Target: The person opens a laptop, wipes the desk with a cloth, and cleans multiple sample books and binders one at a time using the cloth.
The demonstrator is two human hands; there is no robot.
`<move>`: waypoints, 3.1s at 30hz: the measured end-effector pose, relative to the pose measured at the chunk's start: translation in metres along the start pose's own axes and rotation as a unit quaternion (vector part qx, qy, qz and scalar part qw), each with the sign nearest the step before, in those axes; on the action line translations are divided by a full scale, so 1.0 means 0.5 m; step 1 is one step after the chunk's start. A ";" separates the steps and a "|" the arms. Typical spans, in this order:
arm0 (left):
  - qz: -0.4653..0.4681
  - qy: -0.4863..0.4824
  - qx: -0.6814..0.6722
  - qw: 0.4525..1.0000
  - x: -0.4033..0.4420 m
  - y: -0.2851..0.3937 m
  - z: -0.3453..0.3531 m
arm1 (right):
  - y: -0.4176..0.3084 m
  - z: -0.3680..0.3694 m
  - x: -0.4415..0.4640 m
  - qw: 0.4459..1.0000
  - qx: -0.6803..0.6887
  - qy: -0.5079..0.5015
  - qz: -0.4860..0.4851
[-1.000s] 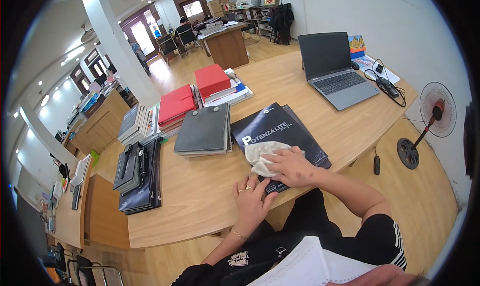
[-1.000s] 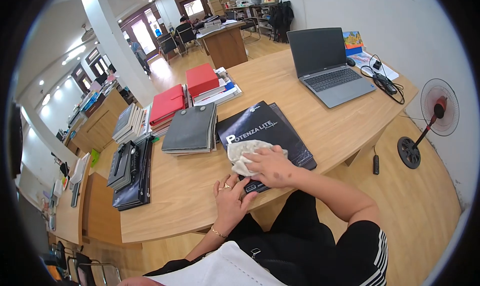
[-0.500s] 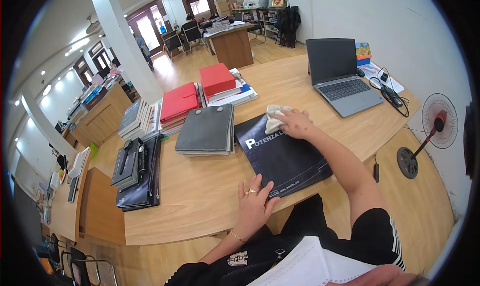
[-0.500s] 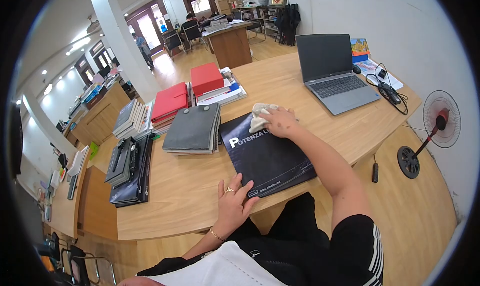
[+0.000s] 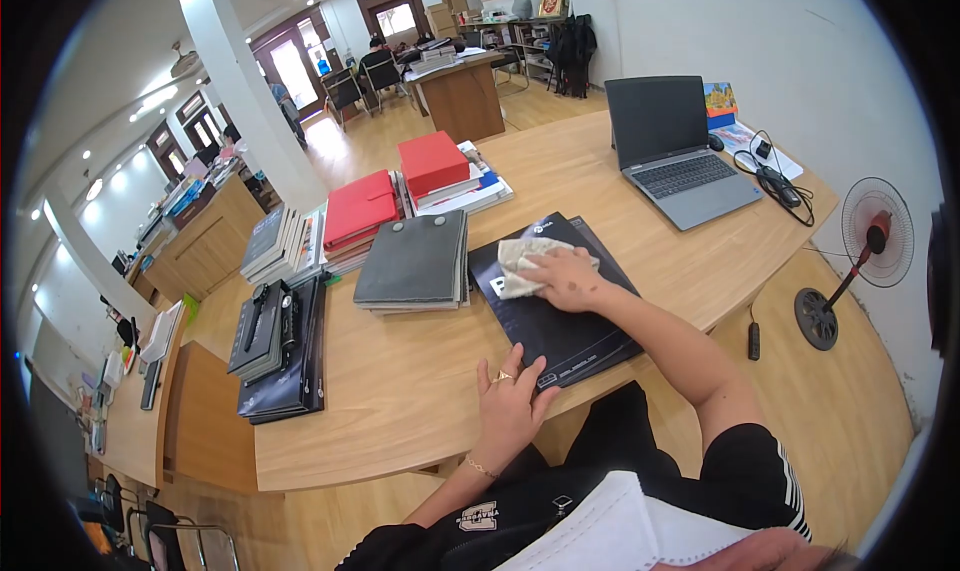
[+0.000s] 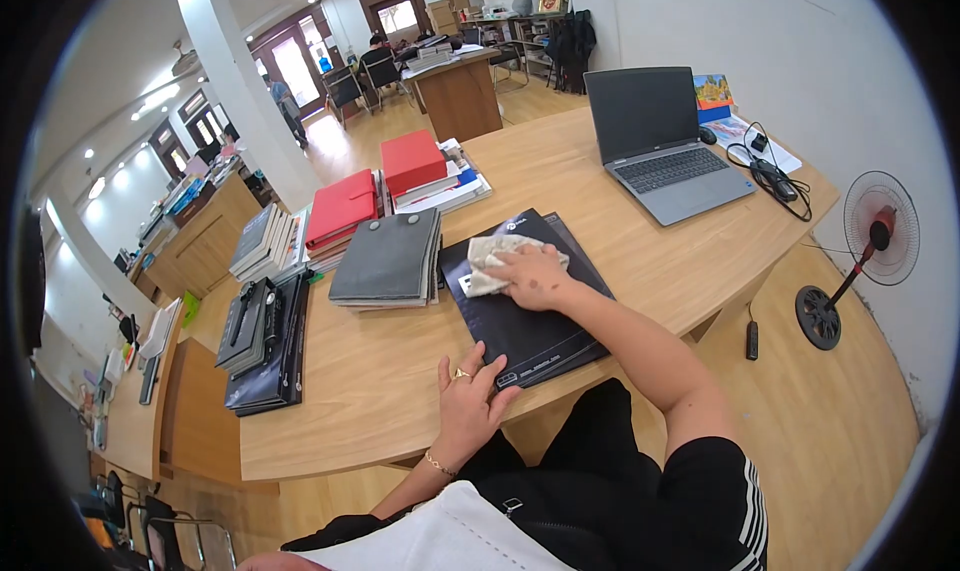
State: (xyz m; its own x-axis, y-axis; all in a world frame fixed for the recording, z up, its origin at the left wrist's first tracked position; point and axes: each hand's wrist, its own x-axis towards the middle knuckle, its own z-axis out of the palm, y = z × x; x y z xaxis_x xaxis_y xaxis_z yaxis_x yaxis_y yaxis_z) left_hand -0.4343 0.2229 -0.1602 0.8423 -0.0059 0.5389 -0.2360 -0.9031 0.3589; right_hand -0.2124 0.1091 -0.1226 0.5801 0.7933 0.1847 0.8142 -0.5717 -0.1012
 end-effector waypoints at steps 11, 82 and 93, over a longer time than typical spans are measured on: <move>-0.047 0.052 -0.003 0.998 0.004 0.018 -0.023 | -0.102 -0.030 -0.202 0.989 0.079 0.064 -0.110; 0.068 0.034 -0.042 0.996 0.002 -0.008 -0.012 | 0.134 -0.025 -0.007 0.992 0.001 0.033 0.121; 0.074 0.026 -0.046 0.996 0.002 -0.009 -0.012 | -0.033 -0.005 0.156 0.982 -0.041 -0.042 0.178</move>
State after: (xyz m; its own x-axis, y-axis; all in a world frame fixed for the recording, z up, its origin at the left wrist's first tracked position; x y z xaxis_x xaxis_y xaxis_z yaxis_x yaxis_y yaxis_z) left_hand -0.4353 0.2294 -0.1565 0.7694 -0.1124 0.6288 -0.4011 -0.8511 0.3387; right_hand -0.1807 0.1799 -0.1038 0.8302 0.5532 0.0696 0.5571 -0.8278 -0.0656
